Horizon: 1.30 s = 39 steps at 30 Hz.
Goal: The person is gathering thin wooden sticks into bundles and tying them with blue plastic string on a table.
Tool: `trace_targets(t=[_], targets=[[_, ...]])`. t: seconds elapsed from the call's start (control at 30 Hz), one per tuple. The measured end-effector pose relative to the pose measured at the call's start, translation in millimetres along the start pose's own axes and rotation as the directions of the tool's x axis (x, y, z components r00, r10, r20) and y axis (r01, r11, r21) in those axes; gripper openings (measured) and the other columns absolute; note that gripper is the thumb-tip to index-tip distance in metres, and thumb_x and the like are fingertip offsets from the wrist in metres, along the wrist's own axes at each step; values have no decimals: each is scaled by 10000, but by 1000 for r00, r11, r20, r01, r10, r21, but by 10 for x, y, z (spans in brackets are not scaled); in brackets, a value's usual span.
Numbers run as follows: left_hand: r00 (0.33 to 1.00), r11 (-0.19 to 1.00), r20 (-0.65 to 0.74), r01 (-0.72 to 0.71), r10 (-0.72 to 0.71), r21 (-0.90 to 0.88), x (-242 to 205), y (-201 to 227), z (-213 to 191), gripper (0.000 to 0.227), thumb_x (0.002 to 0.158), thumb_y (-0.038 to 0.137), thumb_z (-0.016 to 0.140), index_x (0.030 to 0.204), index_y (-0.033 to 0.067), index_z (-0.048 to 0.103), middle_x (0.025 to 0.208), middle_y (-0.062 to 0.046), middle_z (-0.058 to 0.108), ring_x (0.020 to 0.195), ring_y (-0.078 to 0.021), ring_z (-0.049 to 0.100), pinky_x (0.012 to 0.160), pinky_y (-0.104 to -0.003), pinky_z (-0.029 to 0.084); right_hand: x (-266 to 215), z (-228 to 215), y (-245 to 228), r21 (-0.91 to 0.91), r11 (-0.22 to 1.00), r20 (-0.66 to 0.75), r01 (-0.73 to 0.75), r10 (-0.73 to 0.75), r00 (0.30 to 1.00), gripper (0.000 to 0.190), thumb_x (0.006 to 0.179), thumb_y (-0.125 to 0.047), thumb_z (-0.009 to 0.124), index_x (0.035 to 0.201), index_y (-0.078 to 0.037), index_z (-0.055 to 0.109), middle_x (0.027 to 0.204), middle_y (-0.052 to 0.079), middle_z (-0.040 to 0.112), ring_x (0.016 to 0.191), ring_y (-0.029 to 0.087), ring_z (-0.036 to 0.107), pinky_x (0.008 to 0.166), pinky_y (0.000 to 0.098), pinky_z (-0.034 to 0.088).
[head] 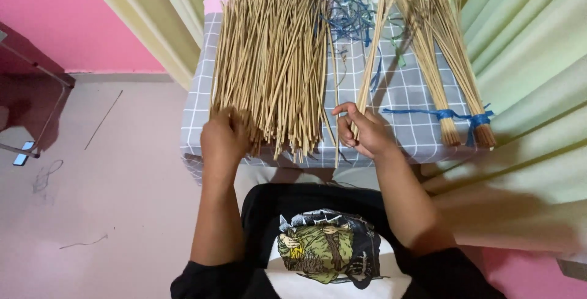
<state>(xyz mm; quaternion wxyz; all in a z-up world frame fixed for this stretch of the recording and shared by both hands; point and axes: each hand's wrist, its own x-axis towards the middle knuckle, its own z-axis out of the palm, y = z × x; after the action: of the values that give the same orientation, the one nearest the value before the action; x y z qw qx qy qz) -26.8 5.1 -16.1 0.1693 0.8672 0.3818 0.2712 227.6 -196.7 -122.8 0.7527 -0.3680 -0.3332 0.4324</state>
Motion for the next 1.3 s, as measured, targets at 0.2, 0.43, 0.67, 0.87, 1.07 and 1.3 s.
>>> trace_targets(t=[0.2, 0.43, 0.67, 0.87, 1.07, 1.3], targets=[[1000, 1000, 28, 8, -8, 1, -116, 28, 10, 282, 1021, 223, 561, 1083, 44, 768, 802, -240, 738, 806, -500, 716, 689, -586, 568, 1, 21, -32, -9, 1000, 0, -9, 9, 1000, 441, 1104, -415, 422, 1241, -22, 567, 540, 29, 388, 349, 128, 417, 379, 266, 409], [987, 993, -106, -119, 121, 22, -289, 443, -30, 327, 1001, 309, 642, 1152, 38, 748, 829, -237, 726, 796, -472, 726, 695, -559, 570, 7, 90, -62, -139, 990, -30, 8, -13, 999, 439, 1096, -395, 439, 1281, -19, 572, 684, 133, 561, 520, 215, 605, 502, 326, 498], [844, 862, 261, -373, 469, -343, -491, 1341, 384, 316, 987, 343, 598, 1106, 82, 731, 921, -206, 755, 869, -457, 736, 701, -545, 579, -107, 96, -46, -179, 980, -110, -88, 69, 992, 576, 1068, -458, 465, 1368, 22, 571, 1131, 174, 697, 1001, 240, 683, 835, 385, 594], [798, 885, 424, -277, 429, -374, -343, 1495, 581, 268, 980, 234, 573, 1087, 20, 696, 951, -222, 744, 914, -493, 726, 752, -569, 579, -57, -201, 54, -199, 976, -56, -88, 78, 995, 681, 1051, -566, 420, 1463, -38, 542, 1013, 154, 750, 783, 193, 729, 620, 321, 610], [811, 895, 474, -131, 344, -426, -385, 1443, 557, 241, 939, 210, 590, 1054, 26, 693, 948, -234, 750, 958, -504, 713, 768, -577, 572, -12, -209, 165, -196, 977, 3, -86, 88, 996, 688, 1054, -575, 411, 1487, -53, 533, 905, 178, 749, 708, 220, 744, 563, 304, 591], [895, 888, 343, -112, 286, -447, -477, 1399, 211, 192, 952, 160, 576, 1062, 43, 681, 904, -247, 760, 894, -513, 710, 722, -606, 549, -101, 378, -271, -49, 996, -146, -73, 65, 987, 458, 1044, -478, 523, 1289, -108, 635, 728, -27, 575, 503, 72, 537, 453, 185, 462]])
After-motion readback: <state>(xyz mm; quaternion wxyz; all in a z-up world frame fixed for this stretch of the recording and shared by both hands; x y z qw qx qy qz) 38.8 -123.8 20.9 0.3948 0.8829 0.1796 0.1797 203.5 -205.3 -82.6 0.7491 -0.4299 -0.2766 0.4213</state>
